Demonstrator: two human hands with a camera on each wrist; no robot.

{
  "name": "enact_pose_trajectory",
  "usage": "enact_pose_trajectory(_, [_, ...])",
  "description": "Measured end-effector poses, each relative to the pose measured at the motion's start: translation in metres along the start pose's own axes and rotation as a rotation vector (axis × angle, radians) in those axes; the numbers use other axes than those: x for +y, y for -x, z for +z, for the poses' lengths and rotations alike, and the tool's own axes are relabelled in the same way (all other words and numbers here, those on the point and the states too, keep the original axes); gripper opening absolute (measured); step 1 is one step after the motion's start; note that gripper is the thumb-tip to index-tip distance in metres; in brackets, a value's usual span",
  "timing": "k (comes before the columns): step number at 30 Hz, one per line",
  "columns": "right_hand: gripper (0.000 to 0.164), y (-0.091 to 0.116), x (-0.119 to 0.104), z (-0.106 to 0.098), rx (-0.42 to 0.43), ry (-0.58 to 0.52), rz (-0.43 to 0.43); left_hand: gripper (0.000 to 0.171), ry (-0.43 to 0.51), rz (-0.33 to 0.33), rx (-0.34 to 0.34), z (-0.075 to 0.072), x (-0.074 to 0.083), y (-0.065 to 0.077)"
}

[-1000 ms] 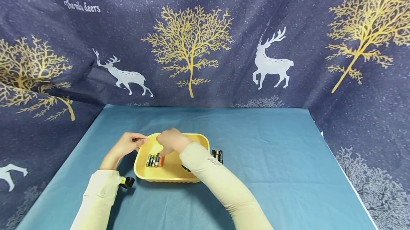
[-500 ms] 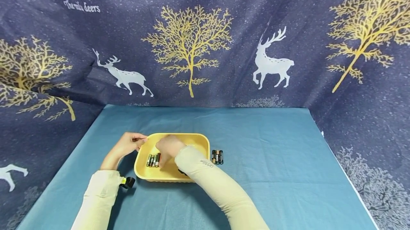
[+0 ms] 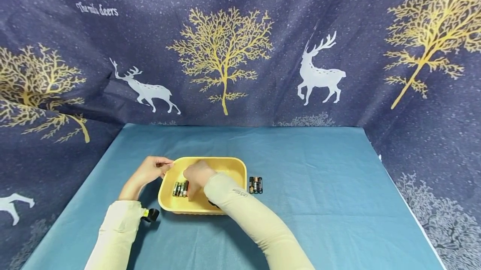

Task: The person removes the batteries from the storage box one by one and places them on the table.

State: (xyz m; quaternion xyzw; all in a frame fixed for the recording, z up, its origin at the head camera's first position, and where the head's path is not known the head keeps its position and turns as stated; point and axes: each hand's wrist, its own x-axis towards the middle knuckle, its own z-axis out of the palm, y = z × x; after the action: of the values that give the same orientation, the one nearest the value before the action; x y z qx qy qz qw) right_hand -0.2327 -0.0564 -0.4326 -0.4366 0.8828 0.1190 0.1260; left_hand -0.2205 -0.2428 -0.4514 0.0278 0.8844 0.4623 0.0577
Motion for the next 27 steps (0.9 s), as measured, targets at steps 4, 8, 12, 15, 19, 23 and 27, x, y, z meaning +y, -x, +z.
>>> enact_pose_trajectory(4, [0.037, 0.0, -0.001, 0.003, 0.007, 0.004, 0.005, 0.021, 0.006, 0.008, -0.006, 0.0, -0.003, -0.001])
enact_pose_trajectory(8, [0.039, 0.0, 0.0, 0.003, 0.001, 0.019, 0.006, 0.022, 0.007, 0.031, -0.008, 0.0, -0.003, -0.002])
enact_pose_trajectory(12, [0.036, 0.0, 0.001, 0.003, 0.0, 0.001, -0.002, 0.021, 0.002, 0.026, -0.005, 0.0, -0.002, -0.001])
enact_pose_trajectory(15, [0.037, 0.003, 0.005, 0.002, 0.005, 0.0, -0.003, 0.021, -0.006, 0.017, -0.01, -0.001, 0.0, -0.002])
enact_pose_trajectory(19, [0.037, 0.007, 0.008, 0.0, 0.004, -0.013, -0.007, 0.022, -0.005, 0.014, -0.016, -0.003, 0.001, 0.0])
enact_pose_trajectory(23, [0.034, 0.015, 0.011, -0.003, 0.018, -0.029, -0.007, 0.023, 0.003, 0.011, -0.014, -0.002, 0.002, 0.001])
enact_pose_trajectory(27, [0.032, 0.023, 0.015, -0.006, 0.042, -0.023, -0.007, 0.024, 0.003, -0.002, -0.016, -0.002, 0.002, 0.001])
